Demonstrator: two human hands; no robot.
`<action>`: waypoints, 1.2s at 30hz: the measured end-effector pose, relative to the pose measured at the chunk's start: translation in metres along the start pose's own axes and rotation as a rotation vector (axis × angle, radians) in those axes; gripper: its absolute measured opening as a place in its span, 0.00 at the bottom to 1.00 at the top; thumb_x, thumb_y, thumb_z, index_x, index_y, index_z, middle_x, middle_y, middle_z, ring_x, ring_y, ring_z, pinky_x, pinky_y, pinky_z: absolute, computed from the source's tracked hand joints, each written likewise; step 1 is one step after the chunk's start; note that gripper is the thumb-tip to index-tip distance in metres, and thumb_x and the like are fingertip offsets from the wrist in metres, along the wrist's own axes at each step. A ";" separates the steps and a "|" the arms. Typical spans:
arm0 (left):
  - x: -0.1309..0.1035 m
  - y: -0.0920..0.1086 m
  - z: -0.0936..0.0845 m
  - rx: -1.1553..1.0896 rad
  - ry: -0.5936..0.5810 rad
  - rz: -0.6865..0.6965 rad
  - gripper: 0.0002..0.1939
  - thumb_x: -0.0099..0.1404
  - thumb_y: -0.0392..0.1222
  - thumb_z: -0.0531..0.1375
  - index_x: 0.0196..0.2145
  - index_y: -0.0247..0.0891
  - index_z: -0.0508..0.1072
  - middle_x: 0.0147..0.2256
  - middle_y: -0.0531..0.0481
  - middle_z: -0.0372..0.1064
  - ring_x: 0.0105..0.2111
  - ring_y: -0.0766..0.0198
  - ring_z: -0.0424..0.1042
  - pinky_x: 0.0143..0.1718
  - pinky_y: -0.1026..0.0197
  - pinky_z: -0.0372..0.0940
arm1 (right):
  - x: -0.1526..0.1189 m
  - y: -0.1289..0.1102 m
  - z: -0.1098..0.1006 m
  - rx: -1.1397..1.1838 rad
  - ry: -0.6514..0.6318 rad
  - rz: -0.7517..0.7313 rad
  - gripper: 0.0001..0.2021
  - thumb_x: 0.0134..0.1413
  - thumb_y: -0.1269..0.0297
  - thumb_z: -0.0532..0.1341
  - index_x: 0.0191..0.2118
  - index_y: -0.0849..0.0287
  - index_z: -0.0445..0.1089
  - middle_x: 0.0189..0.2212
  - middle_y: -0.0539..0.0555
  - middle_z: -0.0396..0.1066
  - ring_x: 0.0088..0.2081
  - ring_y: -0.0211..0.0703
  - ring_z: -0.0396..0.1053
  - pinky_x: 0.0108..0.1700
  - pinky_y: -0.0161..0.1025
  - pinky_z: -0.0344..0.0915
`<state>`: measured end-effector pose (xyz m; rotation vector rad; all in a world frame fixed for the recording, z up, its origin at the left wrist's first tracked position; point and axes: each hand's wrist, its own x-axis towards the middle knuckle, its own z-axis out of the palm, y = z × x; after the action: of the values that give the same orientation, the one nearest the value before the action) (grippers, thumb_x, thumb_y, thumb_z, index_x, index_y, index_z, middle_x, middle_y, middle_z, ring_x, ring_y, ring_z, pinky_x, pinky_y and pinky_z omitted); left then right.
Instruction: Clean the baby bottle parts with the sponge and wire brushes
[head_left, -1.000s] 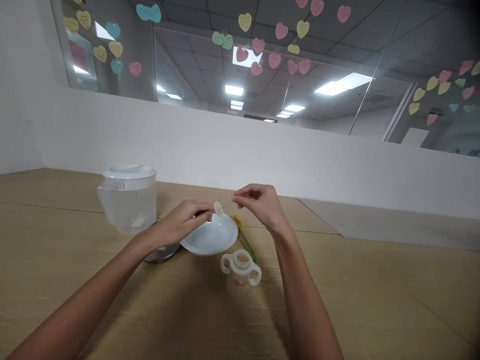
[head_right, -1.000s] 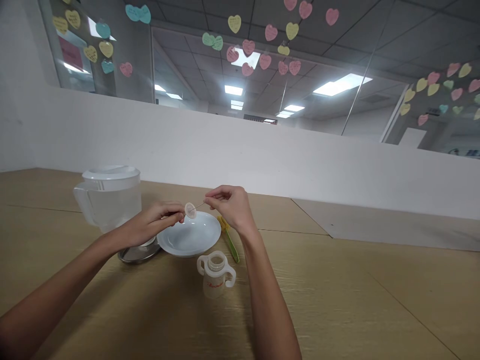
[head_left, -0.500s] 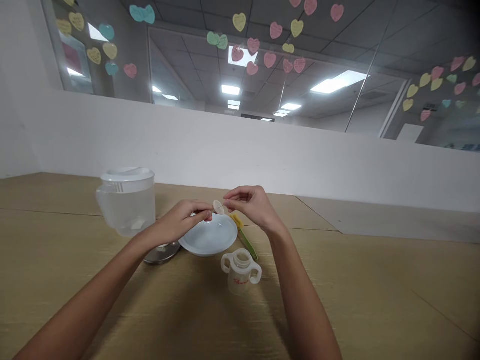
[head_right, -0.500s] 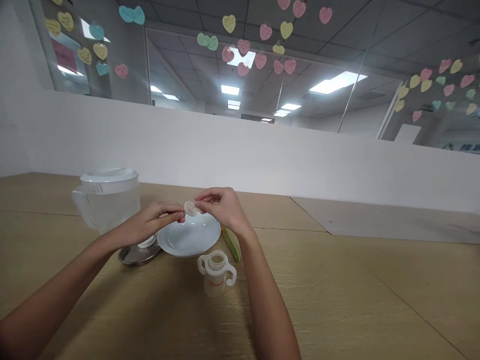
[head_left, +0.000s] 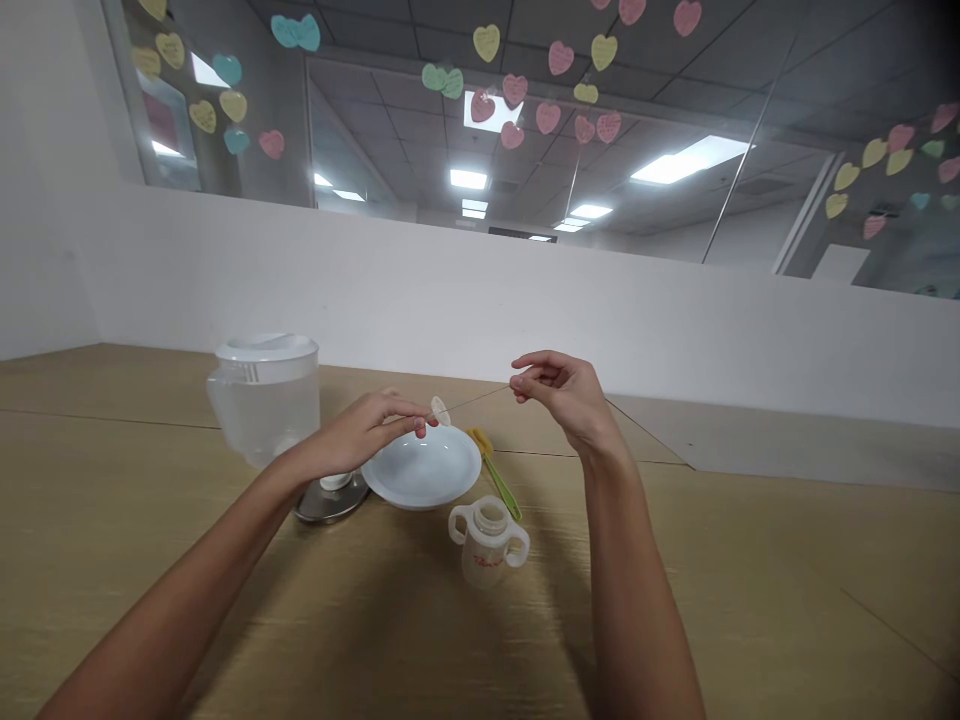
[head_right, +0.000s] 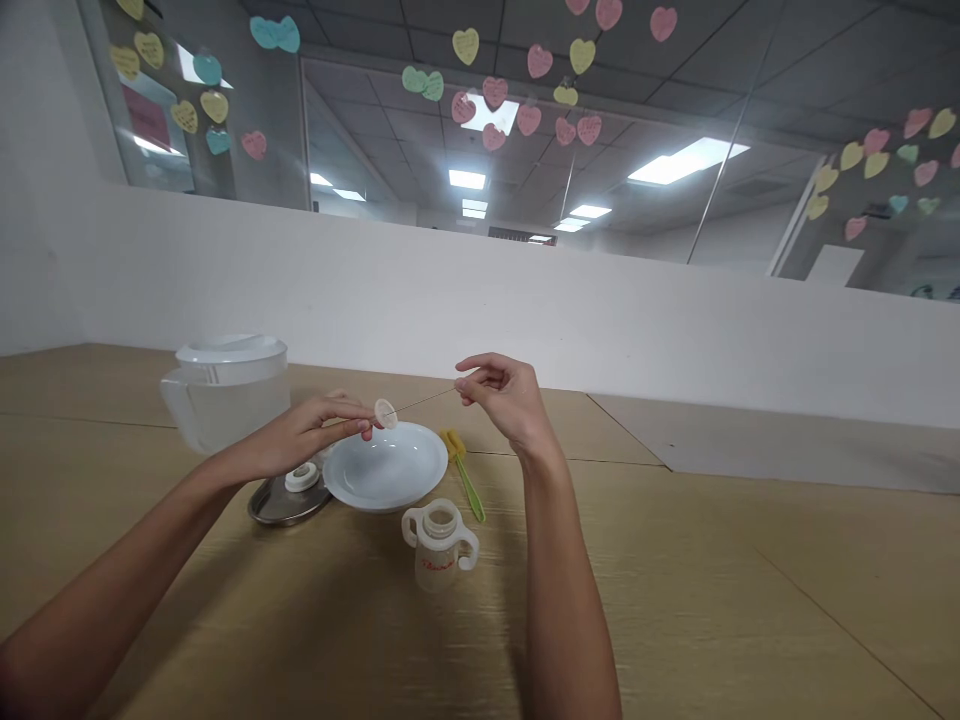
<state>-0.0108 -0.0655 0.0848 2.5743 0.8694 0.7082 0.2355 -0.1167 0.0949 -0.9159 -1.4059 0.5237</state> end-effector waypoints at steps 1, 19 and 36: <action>0.000 -0.002 -0.001 0.009 -0.002 0.001 0.21 0.65 0.53 0.47 0.40 0.40 0.74 0.38 0.48 0.69 0.42 0.59 0.65 0.46 0.59 0.57 | 0.000 0.000 -0.003 0.008 0.009 0.000 0.09 0.36 0.66 0.67 0.29 0.60 0.71 0.17 0.47 0.67 0.23 0.36 0.65 0.31 0.38 0.64; 0.013 -0.006 0.008 -0.077 0.124 0.031 0.18 0.64 0.47 0.47 0.34 0.36 0.73 0.36 0.49 0.73 0.39 0.61 0.69 0.41 0.63 0.61 | -0.022 0.009 -0.103 -0.018 0.765 -0.078 0.10 0.31 0.69 0.70 0.26 0.60 0.71 0.22 0.49 0.68 0.25 0.36 0.67 0.33 0.38 0.69; 0.033 -0.071 0.053 0.067 0.042 0.009 0.17 0.64 0.44 0.47 0.37 0.36 0.74 0.39 0.47 0.73 0.38 0.59 0.69 0.39 0.63 0.59 | -0.027 0.019 -0.121 0.019 0.772 -0.047 0.09 0.32 0.70 0.70 0.25 0.58 0.71 0.23 0.48 0.68 0.26 0.36 0.66 0.40 0.43 0.71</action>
<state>0.0077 0.0019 0.0210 2.6327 0.9100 0.7504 0.3529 -0.1545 0.0731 -0.9290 -0.7151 0.1111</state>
